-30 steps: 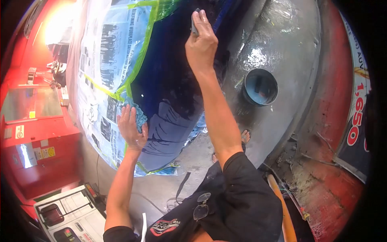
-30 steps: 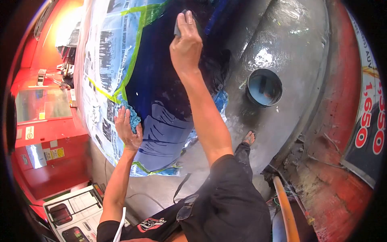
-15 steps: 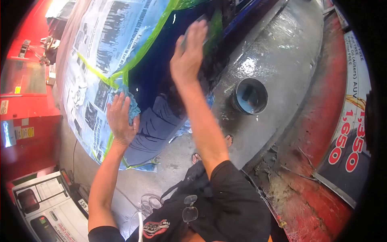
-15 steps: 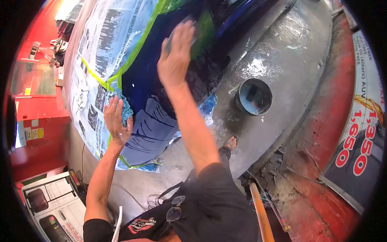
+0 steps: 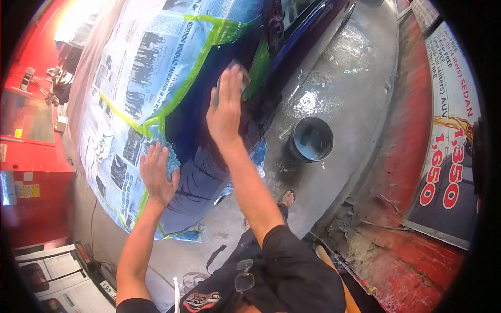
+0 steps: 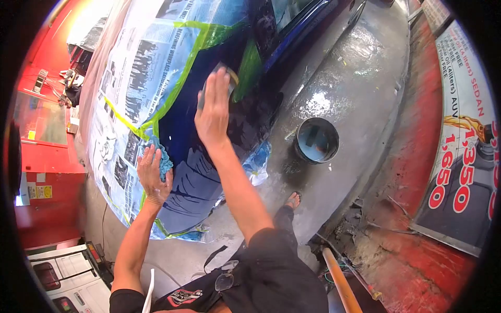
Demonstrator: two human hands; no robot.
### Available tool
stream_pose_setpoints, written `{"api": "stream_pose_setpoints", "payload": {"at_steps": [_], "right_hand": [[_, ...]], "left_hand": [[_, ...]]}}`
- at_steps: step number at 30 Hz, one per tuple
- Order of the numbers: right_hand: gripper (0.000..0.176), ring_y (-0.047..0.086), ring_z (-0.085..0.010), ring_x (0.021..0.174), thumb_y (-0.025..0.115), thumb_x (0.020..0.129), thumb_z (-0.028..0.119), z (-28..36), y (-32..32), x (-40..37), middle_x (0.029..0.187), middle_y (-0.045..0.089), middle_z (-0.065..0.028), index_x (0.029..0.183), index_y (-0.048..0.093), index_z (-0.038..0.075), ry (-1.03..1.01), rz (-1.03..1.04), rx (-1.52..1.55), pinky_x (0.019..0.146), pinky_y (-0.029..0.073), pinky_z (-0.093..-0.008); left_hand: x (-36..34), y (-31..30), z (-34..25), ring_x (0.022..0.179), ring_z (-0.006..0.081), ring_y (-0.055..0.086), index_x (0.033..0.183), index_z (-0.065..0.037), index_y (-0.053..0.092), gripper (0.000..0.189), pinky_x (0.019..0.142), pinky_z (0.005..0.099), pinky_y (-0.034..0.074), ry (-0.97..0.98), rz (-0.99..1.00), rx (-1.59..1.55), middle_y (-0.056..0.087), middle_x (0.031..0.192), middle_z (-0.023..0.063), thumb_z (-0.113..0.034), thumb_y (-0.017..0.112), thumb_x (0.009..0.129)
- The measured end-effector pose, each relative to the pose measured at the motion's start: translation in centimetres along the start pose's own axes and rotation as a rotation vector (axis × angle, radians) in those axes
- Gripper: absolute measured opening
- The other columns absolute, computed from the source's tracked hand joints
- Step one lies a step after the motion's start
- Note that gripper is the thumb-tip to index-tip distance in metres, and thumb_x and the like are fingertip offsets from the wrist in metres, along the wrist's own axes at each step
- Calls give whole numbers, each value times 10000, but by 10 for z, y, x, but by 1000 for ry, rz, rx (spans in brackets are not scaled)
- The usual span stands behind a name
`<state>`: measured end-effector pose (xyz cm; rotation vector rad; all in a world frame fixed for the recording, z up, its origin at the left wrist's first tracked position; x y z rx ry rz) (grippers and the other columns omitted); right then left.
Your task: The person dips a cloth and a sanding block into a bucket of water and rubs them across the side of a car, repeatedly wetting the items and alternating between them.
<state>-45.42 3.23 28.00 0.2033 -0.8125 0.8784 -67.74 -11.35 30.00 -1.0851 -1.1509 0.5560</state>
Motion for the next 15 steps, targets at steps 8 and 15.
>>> {"api": "stream_pose_setpoints", "payload": {"at_steps": [8, 15], "right_hand": [[505, 355, -548, 1482, 496, 1094, 145, 5, 7, 53, 1595, 355, -389, 1498, 425, -150, 12, -45, -139, 1255, 300, -521], [490, 346, -555, 1486, 505, 1088, 132, -19, 4, 94, 1588, 350, -405, 1477, 446, -160, 99, -101, -97, 1237, 323, -540]], "left_hand": [[2, -3, -2, 1471, 407, 444, 1494, -51, 523, 673, 1232, 591, 248, 15, -42, -16, 508, 1569, 197, -191, 710, 863], [-2, 0, -2, 1467, 412, 449, 1493, -46, 522, 648, 1231, 594, 252, 13, -39, 2, 515, 1560, 200, -231, 693, 895]]}}
Point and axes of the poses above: each hand's wrist, its own x-axis towards the middle knuckle, its own y-axis out of the palm, z = x × y, the point moved 3 cm from there along x, towards the middle knuckle
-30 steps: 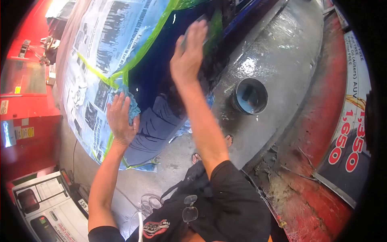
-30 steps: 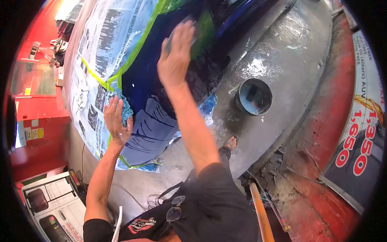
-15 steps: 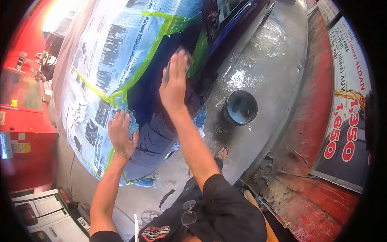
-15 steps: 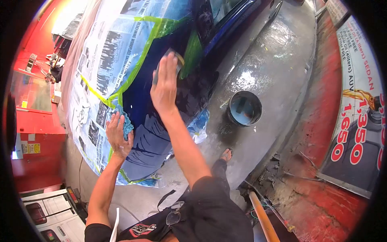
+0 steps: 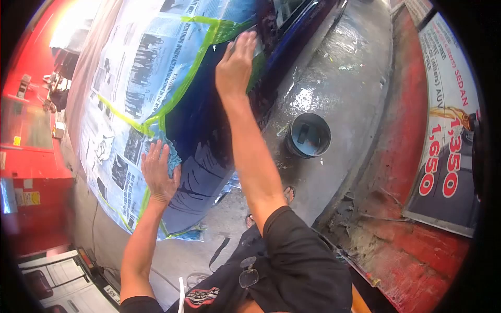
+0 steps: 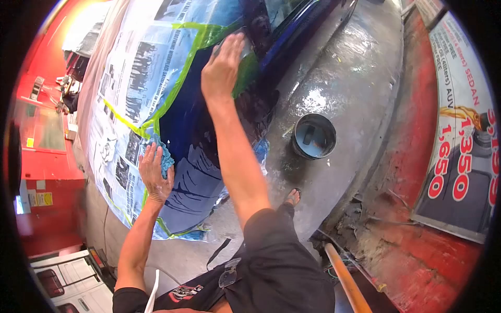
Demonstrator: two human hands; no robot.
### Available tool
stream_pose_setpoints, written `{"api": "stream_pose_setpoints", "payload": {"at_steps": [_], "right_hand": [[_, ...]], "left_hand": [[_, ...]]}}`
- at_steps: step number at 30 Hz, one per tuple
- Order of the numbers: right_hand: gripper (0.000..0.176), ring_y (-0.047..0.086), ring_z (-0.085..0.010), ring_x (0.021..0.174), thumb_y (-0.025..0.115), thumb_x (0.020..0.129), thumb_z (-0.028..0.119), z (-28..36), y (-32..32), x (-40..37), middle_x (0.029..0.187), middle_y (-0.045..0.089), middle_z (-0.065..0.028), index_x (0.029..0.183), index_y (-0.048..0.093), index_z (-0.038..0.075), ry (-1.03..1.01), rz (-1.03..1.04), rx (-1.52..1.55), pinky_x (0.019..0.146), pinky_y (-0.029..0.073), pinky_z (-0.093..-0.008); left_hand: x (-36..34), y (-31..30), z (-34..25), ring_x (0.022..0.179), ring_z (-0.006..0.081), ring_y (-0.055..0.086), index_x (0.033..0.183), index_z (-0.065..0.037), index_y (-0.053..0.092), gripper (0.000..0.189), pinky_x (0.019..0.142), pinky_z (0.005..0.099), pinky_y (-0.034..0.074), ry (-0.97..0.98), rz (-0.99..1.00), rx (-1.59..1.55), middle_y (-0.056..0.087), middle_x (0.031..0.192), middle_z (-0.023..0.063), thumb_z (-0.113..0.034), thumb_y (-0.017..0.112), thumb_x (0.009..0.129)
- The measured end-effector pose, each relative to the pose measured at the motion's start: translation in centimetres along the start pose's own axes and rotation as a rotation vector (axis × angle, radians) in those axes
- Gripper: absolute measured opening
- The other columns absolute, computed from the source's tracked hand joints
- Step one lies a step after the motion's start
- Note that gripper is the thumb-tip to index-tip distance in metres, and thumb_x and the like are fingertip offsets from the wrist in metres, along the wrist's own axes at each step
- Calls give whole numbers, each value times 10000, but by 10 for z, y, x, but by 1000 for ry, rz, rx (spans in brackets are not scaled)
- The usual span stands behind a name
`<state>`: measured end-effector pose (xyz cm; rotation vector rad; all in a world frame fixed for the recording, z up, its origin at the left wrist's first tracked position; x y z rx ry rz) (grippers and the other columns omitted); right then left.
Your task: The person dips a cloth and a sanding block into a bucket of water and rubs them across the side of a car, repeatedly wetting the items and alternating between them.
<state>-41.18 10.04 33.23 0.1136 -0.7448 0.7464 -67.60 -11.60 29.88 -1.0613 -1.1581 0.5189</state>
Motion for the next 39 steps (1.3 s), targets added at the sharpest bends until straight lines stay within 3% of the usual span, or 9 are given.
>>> {"api": "stream_pose_setpoints", "payload": {"at_steps": [3, 9, 12, 18, 25, 30, 33, 36, 39], "right_hand": [[488, 350, -549, 1484, 464, 1104, 144, 10, -7, -32, 1597, 345, -394, 1484, 440, -161, -23, 33, 17, 1238, 327, -528], [476, 379, -524, 1477, 526, 1069, 119, -35, 0, 35, 1574, 409, -366, 1458, 482, -153, 36, -65, 82, 1246, 316, -518], [447, 371, -517, 1488, 526, 1069, 103, -28, -5, -28, 1564, 426, -364, 1436, 510, -152, -16, -58, 93, 1242, 323, -522], [429, 395, -512, 1471, 509, 1087, 114, -51, -3, 34, 1565, 435, -342, 1452, 518, -110, -10, -98, 136, 1231, 359, -485], [578, 288, -445, 1562, 557, 1027, -2, -5, -46, -191, 1658, 341, -292, 1582, 400, -41, 127, 85, 264, 1276, 260, -514], [569, 315, -430, 1555, 584, 1023, 34, -35, -23, -104, 1645, 376, -272, 1564, 426, -41, 82, -23, 222, 1272, 285, -509], [533, 330, -444, 1543, 570, 1037, 47, -35, -24, -122, 1636, 386, -278, 1545, 443, -54, 104, -21, 229, 1263, 300, -507], [502, 357, -479, 1512, 567, 1040, 50, -33, -32, -177, 1617, 395, -298, 1512, 457, -80, 101, 20, 184, 1236, 339, -508], [509, 362, -477, 1512, 571, 1038, 56, -38, -23, -98, 1618, 402, -291, 1516, 458, -75, 86, -70, 177, 1238, 338, -502]], "left_hand": [[3, -1, 0, 1466, 418, 447, 1485, -35, 526, 633, 1229, 599, 254, 8, 2, -4, 515, 1551, 218, -249, 683, 911], [1, 0, 1, 1458, 434, 454, 1482, -13, 526, 629, 1228, 607, 250, 13, 18, 3, 514, 1541, 246, -242, 674, 915], [4, -3, -1, 1460, 426, 459, 1501, -7, 510, 630, 1233, 588, 252, 28, 15, 8, 511, 1548, 248, -198, 662, 920], [3, 3, 0, 1451, 436, 465, 1501, -2, 506, 623, 1219, 592, 265, 51, -8, 7, 512, 1544, 258, -206, 654, 931], [2, 2, 2, 1413, 457, 490, 1474, 15, 526, 619, 1194, 604, 289, 70, -14, 15, 526, 1520, 277, -258, 649, 933], [0, 4, -1, 1442, 417, 479, 1503, 16, 511, 589, 1226, 567, 273, 88, -26, 55, 519, 1542, 257, -223, 628, 977], [-1, 7, 3, 1418, 433, 498, 1472, 15, 536, 609, 1194, 598, 287, 75, -23, 58, 527, 1536, 257, -296, 624, 955], [-1, 5, 2, 1432, 431, 483, 1485, 27, 524, 593, 1217, 584, 271, 82, -22, 61, 525, 1536, 261, -258, 616, 973], [1, 5, 0, 1440, 430, 477, 1496, 26, 517, 588, 1227, 575, 264, 84, -19, 50, 524, 1537, 258, -245, 613, 983]]}}
Point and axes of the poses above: each hand's wrist, its own x-axis towards the middle knuckle, its own y-axis out of the palm, z = x × y, the point moved 3 cm from there along x, towards the middle knuckle
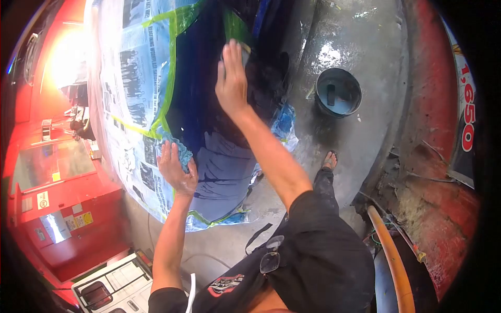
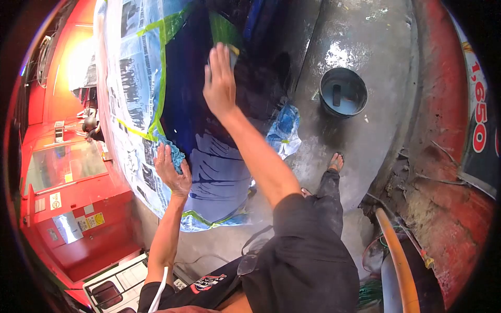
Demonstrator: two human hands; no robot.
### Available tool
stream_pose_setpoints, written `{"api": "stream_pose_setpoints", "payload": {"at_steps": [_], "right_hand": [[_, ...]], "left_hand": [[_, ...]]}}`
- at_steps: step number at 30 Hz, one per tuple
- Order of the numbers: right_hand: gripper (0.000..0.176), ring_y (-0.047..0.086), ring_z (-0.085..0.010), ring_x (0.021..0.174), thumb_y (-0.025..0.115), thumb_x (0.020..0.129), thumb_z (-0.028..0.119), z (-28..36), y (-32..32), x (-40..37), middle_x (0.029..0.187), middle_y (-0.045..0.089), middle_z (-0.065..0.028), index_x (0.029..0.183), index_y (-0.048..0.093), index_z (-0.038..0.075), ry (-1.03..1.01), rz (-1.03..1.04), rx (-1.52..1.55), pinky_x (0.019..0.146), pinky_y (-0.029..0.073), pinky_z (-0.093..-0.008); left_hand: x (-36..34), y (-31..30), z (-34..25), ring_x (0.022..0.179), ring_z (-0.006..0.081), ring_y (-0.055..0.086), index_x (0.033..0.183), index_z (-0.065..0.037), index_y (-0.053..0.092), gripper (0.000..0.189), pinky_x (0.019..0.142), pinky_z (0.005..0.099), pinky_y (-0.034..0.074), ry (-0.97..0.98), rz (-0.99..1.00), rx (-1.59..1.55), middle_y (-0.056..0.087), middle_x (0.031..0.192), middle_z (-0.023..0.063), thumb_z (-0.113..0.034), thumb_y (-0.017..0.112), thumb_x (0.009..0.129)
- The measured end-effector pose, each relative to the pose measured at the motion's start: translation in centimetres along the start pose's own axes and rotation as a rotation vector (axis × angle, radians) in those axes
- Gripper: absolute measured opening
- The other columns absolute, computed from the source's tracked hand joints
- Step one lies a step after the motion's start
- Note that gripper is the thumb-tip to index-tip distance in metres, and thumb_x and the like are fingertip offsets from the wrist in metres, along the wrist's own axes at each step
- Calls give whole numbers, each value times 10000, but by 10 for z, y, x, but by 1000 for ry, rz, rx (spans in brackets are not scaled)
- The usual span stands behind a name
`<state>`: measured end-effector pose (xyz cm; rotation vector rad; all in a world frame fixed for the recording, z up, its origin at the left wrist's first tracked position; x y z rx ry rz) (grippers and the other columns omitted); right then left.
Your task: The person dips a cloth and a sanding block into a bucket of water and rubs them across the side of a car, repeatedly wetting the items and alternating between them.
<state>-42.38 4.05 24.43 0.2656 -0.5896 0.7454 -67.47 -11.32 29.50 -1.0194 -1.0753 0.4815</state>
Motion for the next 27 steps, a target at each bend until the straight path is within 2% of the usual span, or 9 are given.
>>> {"api": "stream_pose_setpoints", "payload": {"at_steps": [2, 6, 12, 14, 16, 18, 19, 24, 27], "right_hand": [[524, 368, -477, 1509, 585, 1026, 38, 0, 2, 9, 1619, 402, -289, 1521, 455, -71, 8, 18, 14, 1242, 331, -502], [600, 337, -469, 1531, 618, 1005, 31, -2, -14, -70, 1641, 370, -290, 1565, 418, -51, -42, 105, 41, 1254, 321, -495], [480, 422, -491, 1464, 599, 1029, 97, 4, 13, 49, 1584, 435, -309, 1470, 514, -73, -133, -6, -12, 1217, 362, -504], [477, 445, -490, 1446, 623, 1004, 86, 14, 13, 44, 1554, 467, -314, 1439, 532, -84, -127, -30, 1, 1223, 346, -514], [483, 434, -504, 1446, 634, 984, 89, 41, -2, -6, 1539, 466, -337, 1413, 535, -109, -93, 167, 2, 1237, 313, -531], [569, 280, -496, 1552, 570, 1026, 111, 26, -2, -82, 1623, 358, -346, 1528, 430, -118, -136, 269, -23, 1290, 191, -543], [555, 237, -470, 1577, 502, 1082, 143, 25, -5, -71, 1655, 320, -327, 1561, 387, -111, -155, 262, -3, 1302, 141, -535], [538, 269, -453, 1561, 401, 1148, 232, 25, 19, 97, 1652, 281, -350, 1534, 390, -142, -36, 190, -79, 1302, 211, -485], [527, 258, -479, 1560, 428, 1126, 161, 39, 19, 24, 1657, 269, -355, 1568, 350, -116, -159, 184, -84, 1295, 201, -526]], "left_hand": [[0, -1, -2, 1440, 429, 476, 1497, 23, 518, 589, 1229, 571, 261, -6, -9, -3, 525, 1538, 255, -243, 615, 981], [-1, 0, 4, 1437, 431, 482, 1494, 5, 518, 629, 1214, 597, 261, -7, 2, 17, 524, 1533, 260, -281, 632, 946], [-1, 1, 1, 1440, 433, 479, 1489, 0, 523, 615, 1206, 612, 263, -24, 1, 0, 520, 1536, 263, -256, 638, 942], [-5, 3, 1, 1454, 417, 464, 1496, -28, 523, 664, 1214, 621, 258, -15, 31, -39, 511, 1554, 236, -258, 691, 896], [-2, -3, 1, 1466, 403, 450, 1498, -45, 523, 702, 1221, 621, 256, -51, 33, -24, 497, 1571, 216, -257, 732, 861], [0, -7, 1, 1488, 374, 426, 1501, -72, 521, 758, 1230, 612, 257, -111, 94, -52, 476, 1593, 181, -250, 781, 811], [1, -9, 1, 1493, 361, 421, 1501, -83, 521, 766, 1232, 607, 255, -127, 86, -62, 472, 1597, 166, -248, 794, 805], [-2, -15, -1, 1487, 334, 445, 1516, -137, 513, 788, 1250, 576, 255, -158, 81, -100, 498, 1587, 127, -221, 808, 790], [-1, -14, 2, 1495, 320, 435, 1519, -145, 510, 812, 1256, 570, 246, -155, 76, -105, 492, 1591, 115, -237, 829, 779]]}}
Point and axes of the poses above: each hand's wrist, its own x-axis towards the middle knuckle, its own y-axis out of the palm, z = x × y, the point moved 3 cm from there along x, towards the middle knuckle
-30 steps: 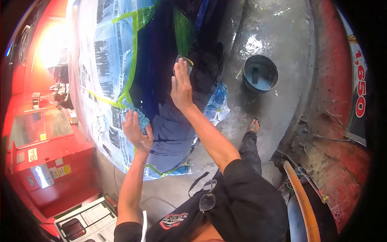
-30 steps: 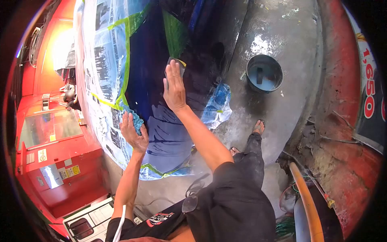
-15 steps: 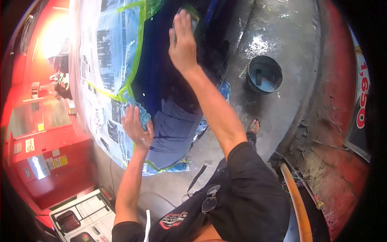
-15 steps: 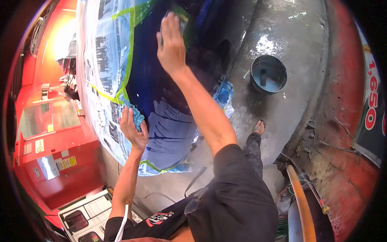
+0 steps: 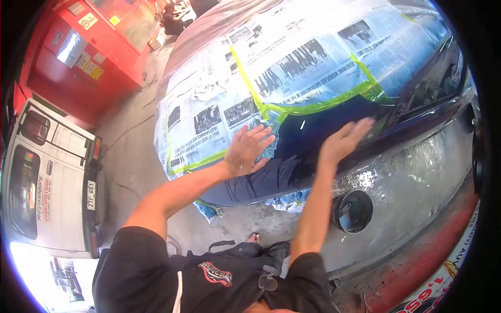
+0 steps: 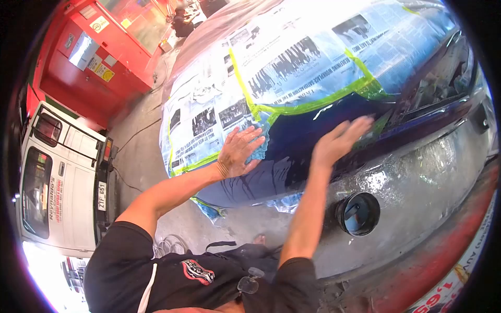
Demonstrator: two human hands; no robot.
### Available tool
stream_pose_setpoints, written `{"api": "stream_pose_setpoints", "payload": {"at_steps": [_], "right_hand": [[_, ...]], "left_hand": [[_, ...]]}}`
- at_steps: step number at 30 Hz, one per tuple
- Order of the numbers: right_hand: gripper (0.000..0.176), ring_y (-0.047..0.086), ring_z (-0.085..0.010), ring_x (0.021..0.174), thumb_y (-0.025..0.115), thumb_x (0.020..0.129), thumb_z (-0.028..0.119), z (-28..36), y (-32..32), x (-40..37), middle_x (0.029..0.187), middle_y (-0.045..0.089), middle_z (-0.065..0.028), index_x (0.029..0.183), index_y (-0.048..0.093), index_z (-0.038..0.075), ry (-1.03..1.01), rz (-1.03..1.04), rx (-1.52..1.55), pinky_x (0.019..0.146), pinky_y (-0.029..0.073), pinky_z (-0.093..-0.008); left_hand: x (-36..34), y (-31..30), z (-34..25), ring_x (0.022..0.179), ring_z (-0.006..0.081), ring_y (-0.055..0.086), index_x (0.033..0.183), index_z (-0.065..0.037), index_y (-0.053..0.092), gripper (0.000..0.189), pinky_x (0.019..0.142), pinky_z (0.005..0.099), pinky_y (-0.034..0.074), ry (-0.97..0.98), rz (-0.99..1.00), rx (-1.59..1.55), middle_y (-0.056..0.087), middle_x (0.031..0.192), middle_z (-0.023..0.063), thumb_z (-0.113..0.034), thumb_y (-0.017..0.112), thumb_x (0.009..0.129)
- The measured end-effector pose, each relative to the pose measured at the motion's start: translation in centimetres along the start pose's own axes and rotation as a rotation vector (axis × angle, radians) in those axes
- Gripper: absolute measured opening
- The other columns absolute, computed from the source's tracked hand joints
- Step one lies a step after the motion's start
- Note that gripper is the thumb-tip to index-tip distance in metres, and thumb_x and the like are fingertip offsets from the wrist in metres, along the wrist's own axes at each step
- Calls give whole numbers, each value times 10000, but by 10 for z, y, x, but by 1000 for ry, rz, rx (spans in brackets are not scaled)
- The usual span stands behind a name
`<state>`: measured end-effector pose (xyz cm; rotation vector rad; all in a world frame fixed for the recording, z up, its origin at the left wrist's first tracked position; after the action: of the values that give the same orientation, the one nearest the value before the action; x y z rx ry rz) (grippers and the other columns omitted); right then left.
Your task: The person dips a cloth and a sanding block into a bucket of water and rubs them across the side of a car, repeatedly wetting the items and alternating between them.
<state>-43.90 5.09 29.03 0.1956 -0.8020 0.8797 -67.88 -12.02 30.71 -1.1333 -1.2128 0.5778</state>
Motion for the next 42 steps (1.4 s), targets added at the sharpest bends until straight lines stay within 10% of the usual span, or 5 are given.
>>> {"api": "stream_pose_setpoints", "payload": {"at_steps": [3, 9, 14, 19, 42], "right_hand": [[536, 242, -497, 1562, 432, 1099, 73, 11, 1, -96, 1668, 261, -343, 1595, 310, -89, -81, 115, 34, 1286, 187, -565], [497, 258, -496, 1557, 447, 1112, 91, -15, -1, 64, 1665, 264, -348, 1566, 372, -96, 57, -6, -6, 1280, 212, -559], [512, 256, -477, 1565, 500, 1082, 59, 10, 1, -73, 1640, 326, -346, 1566, 405, -76, -55, 46, 26, 1284, 198, -551], [458, 337, -458, 1532, 487, 1099, 164, -10, -3, 64, 1589, 419, -338, 1449, 526, -128, 29, -71, -16, 1284, 241, -495], [485, 290, -505, 1535, 450, 1111, 131, -41, -4, 87, 1634, 312, -362, 1511, 429, -143, 80, -90, 34, 1274, 260, -505]], "left_hand": [[0, 0, -1, 1499, 317, 429, 1519, -142, 509, 816, 1258, 561, 246, -1, -6, -1, 492, 1590, 112, -231, 834, 776], [-1, 0, 1, 1494, 306, 423, 1524, -136, 506, 775, 1258, 558, 236, 6, 14, 18, 476, 1594, 105, -300, 799, 826], [3, -2, -1, 1495, 342, 435, 1503, -97, 527, 797, 1251, 567, 250, -4, -2, 5, 493, 1591, 136, -225, 829, 777], [2, 4, 0, 1484, 364, 454, 1490, -78, 543, 714, 1249, 576, 248, 30, -33, 2, 509, 1578, 171, -194, 773, 824], [4, 5, -1, 1477, 368, 447, 1525, -92, 503, 734, 1237, 583, 254, 67, -82, 23, 504, 1579, 151, -169, 735, 833]]}}
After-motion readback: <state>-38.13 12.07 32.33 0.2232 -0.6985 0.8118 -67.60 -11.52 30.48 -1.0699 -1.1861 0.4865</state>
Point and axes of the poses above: each hand's wrist, its own x-axis towards the middle knuckle, its own y-axis out of the palm, z = x × y, the point moved 3 cm from there along x, towards the middle knuckle
